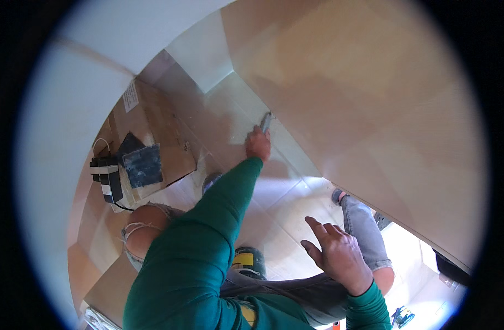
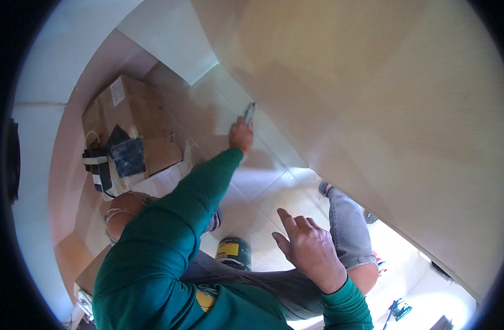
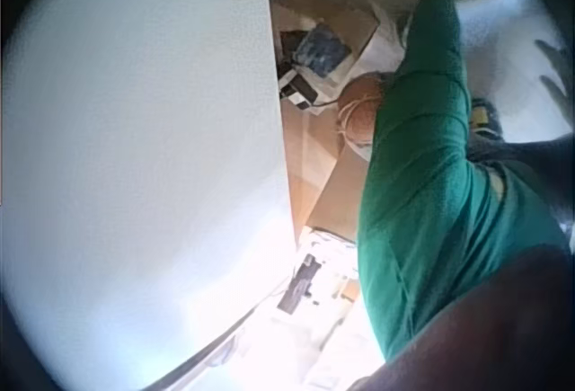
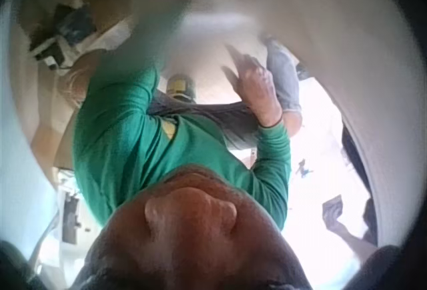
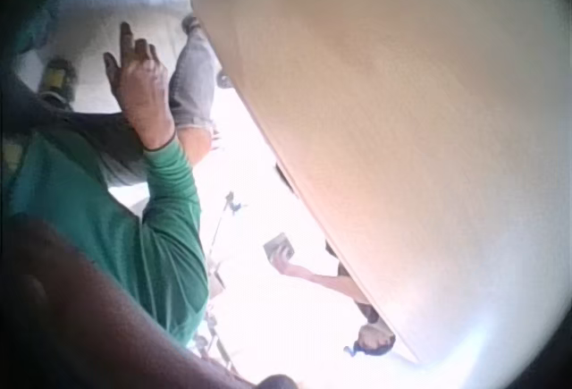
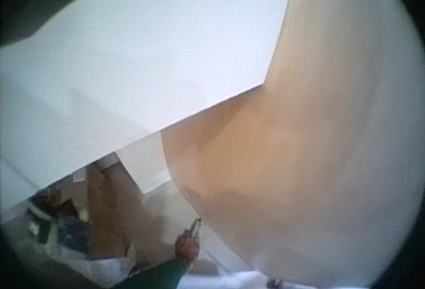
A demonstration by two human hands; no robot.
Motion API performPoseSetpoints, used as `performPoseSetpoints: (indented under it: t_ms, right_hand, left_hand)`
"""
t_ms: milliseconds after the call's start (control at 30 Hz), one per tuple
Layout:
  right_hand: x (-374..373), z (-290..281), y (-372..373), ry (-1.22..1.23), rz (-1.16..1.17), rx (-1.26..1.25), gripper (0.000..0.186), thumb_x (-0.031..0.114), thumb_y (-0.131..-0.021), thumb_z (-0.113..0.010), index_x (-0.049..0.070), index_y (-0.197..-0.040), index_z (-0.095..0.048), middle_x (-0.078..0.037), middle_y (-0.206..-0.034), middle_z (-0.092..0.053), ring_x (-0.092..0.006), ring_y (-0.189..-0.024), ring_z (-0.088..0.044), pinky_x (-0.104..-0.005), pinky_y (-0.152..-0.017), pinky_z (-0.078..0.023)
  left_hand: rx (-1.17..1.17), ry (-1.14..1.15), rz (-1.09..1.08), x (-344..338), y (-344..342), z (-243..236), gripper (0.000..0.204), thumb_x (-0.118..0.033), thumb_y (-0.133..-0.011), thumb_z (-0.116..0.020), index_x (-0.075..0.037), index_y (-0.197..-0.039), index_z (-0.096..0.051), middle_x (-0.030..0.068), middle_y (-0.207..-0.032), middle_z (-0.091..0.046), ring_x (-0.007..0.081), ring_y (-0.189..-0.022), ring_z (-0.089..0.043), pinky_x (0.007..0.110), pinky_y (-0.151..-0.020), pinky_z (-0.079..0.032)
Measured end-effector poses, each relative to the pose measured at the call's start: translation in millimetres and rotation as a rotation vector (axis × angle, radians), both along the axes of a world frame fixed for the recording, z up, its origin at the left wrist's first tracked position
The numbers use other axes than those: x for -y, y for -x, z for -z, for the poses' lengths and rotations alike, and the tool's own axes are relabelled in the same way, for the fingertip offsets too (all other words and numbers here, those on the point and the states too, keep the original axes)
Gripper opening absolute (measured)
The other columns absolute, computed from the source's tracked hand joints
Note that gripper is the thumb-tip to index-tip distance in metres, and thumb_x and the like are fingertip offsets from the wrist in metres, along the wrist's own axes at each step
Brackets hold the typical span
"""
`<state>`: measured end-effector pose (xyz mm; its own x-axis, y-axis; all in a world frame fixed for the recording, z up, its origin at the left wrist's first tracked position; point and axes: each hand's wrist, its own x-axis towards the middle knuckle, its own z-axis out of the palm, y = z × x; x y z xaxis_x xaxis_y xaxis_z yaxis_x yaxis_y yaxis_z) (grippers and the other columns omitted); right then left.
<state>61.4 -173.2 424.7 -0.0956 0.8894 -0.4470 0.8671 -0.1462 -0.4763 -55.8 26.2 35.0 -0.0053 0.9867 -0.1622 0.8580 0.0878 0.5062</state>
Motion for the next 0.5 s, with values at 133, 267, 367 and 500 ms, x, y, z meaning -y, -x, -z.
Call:
performPoseSetpoints:
  t_ms: [133, 267, 367, 500]
  right_hand:
    - [-3, -2, 7, -0.021, -0.026, -0.017, 0.05, 0.026, -0.091, -0.07, 0.004, -0.133, -0.056, -0.017, -0.088, -0.066, -0.0346, -0.086, -0.068, -0.0435, -0.074, -0.056]
    - [2, 5, 1, -0.018, 0.007, 0.011, 0.051, 0.027, -0.091, -0.07, 0.004, -0.134, -0.055, -0.017, -0.089, -0.066, -0.035, -0.085, -0.068, -0.0442, -0.075, -0.056]
    - [11, 15, -3, 0.013, 0.034, 0.037, 0.05, 0.028, -0.092, -0.07, 0.005, -0.134, -0.055, -0.017, -0.089, -0.066, -0.035, -0.084, -0.068, -0.0443, -0.075, -0.056]
    - [24, 22, -7, 0.055, 0.056, 0.071, 0.05, 0.028, -0.092, -0.069, 0.005, -0.134, -0.055, -0.017, -0.091, -0.066, -0.0345, -0.087, -0.067, -0.0442, -0.074, -0.056]
  left_hand:
    - [-0.023, 0.083, 0.319, 49, -5, -1, 0.039, -0.041, -0.096, -0.06, -0.002, -0.1, -0.057, 0.0228, -0.088, -0.068, 0.0423, -0.087, -0.067, 0.055, -0.077, -0.053]
    - [0.018, 0.03, 0.235, 77, -6, 2, 0.039, -0.041, -0.096, -0.061, -0.002, -0.1, -0.057, 0.0243, -0.09, -0.067, 0.0429, -0.088, -0.066, 0.056, -0.079, -0.052]
    - [0.053, 0.0, -0.034, 32, 23, 26, 0.036, -0.036, -0.098, -0.058, 0.0, -0.1, -0.057, 0.0262, -0.096, -0.067, 0.0446, -0.092, -0.065, 0.055, -0.08, -0.052]
    - [0.079, -0.029, -0.045, -19, 3, 1, 0.035, -0.035, -0.1, -0.056, 0.0, -0.1, -0.056, 0.0257, -0.095, -0.067, 0.0436, -0.09, -0.066, 0.054, -0.079, -0.053]
